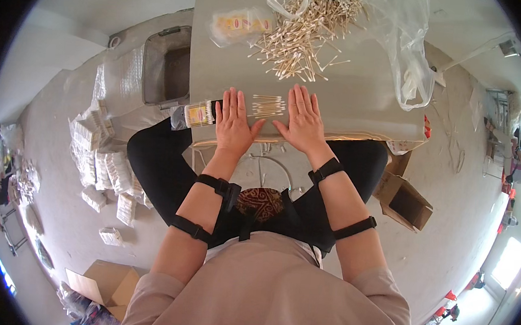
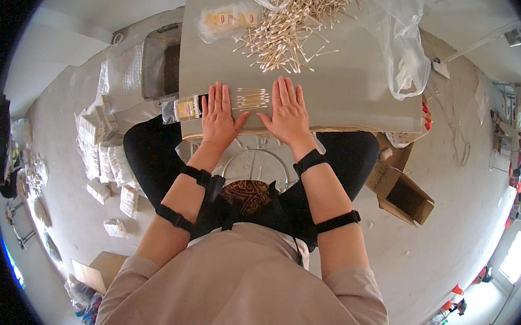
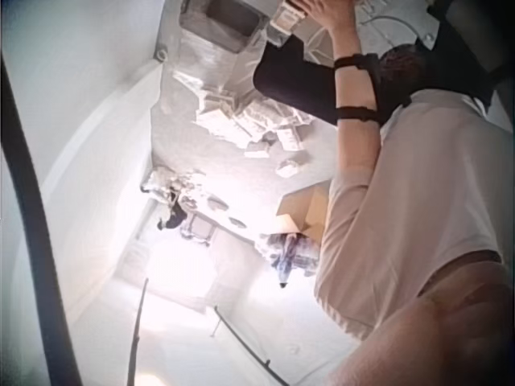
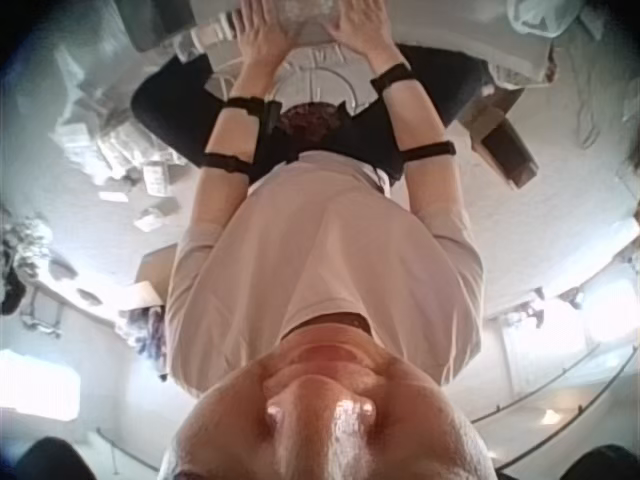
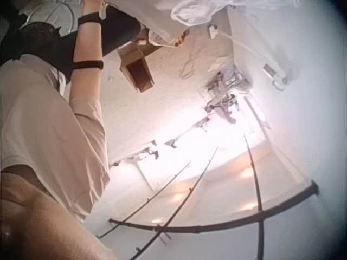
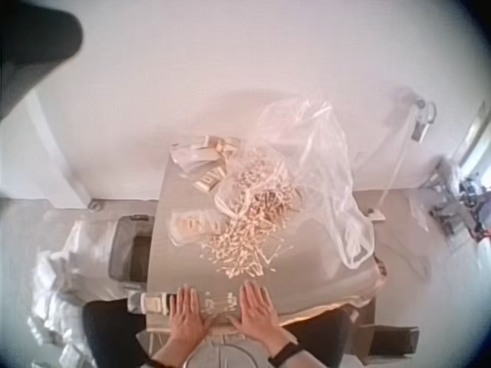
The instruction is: Manually organizing and packaging bundles of cotton swabs into plastic bags.
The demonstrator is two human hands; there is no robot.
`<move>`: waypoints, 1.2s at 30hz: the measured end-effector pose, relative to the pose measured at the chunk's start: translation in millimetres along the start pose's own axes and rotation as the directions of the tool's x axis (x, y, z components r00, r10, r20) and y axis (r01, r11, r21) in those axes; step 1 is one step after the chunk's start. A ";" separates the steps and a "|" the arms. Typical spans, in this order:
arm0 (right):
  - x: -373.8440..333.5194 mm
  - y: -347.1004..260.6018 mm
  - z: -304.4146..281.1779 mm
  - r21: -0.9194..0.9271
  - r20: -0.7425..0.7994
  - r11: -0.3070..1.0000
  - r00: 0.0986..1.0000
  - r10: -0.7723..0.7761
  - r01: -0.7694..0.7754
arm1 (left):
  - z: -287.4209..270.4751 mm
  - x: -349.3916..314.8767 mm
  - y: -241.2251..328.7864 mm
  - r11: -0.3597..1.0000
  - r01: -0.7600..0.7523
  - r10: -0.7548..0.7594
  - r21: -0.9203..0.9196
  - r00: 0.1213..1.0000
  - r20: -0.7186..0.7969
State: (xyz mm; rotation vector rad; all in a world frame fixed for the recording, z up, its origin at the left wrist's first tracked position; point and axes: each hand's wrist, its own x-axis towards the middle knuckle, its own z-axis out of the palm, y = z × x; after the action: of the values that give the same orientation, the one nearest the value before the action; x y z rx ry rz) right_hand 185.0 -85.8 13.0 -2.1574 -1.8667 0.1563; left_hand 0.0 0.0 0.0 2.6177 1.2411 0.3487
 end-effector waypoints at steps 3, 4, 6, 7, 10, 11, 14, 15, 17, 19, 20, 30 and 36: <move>2.6 -4.8 -1.5 -0.066 0.010 0.998 1.000 -0.008 0.009 | -0.3 2.2 2.1 1.000 0.006 -0.006 0.027 1.000 0.021; 3.2 -4.9 -2.2 -0.066 0.012 0.998 1.000 -0.006 0.006 | 0.6 2.7 2.8 1.000 -0.002 0.002 0.015 1.000 0.012; 4.3 -6.2 -1.9 -0.067 0.014 0.998 1.000 -0.002 0.003 | 1.4 3.6 3.0 1.000 -0.010 0.010 0.002 1.000 0.004; 4.9 -7.6 -0.9 -0.076 0.032 0.997 0.999 0.003 -0.001 | 1.5 4.0 2.8 1.000 -0.025 0.025 -0.002 1.000 -0.008; 6.0 -14.2 0.9 -0.079 0.042 0.997 0.999 0.010 -0.007 | 2.3 4.7 1.5 0.999 -0.031 0.031 -0.005 1.000 0.001; 6.6 -16.6 1.2 -0.074 0.033 0.997 0.999 0.014 -0.012 | 2.6 4.8 1.1 1.000 -0.024 0.024 -0.004 0.999 0.023; 8.1 -22.3 6.0 -0.091 0.030 0.996 0.999 0.021 -0.018 | 3.3 3.7 -1.8 0.999 -0.031 0.030 0.023 0.999 0.026; 8.2 -23.5 7.6 -0.092 0.030 0.996 0.999 0.020 -0.017 | 3.3 3.7 -1.6 0.999 -0.030 0.030 0.022 0.999 0.025; 9.0 -25.5 10.4 -0.062 -0.012 0.998 1.000 0.015 -0.016 | 2.9 4.2 -1.0 0.999 -0.022 0.021 0.027 0.999 0.040; 10.3 -28.7 10.2 -0.057 -0.007 0.998 1.000 0.016 -0.017 | 2.1 4.6 -0.9 1.000 -0.019 0.018 0.024 0.999 0.047; 10.3 -30.1 9.6 -0.051 0.001 0.998 1.000 0.020 -0.020 | 1.4 4.5 -0.8 1.000 -0.016 0.015 0.020 0.998 0.055; 8.5 -36.3 10.0 -0.035 -0.040 0.999 0.999 0.031 -0.032 | -0.4 3.1 -4.0 1.000 -0.026 0.025 0.010 0.998 0.066; 7.4 -38.3 11.2 -0.053 -0.066 0.997 0.996 0.056 -0.060 | -5.1 9.6 -7.0 0.999 -0.019 0.022 -0.045 0.999 0.046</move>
State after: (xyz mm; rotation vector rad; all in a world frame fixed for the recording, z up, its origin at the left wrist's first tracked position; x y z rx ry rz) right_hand 146.8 -72.2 13.9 -2.2266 -1.7935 0.0473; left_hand -0.7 12.3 3.9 2.5874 1.1789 0.3135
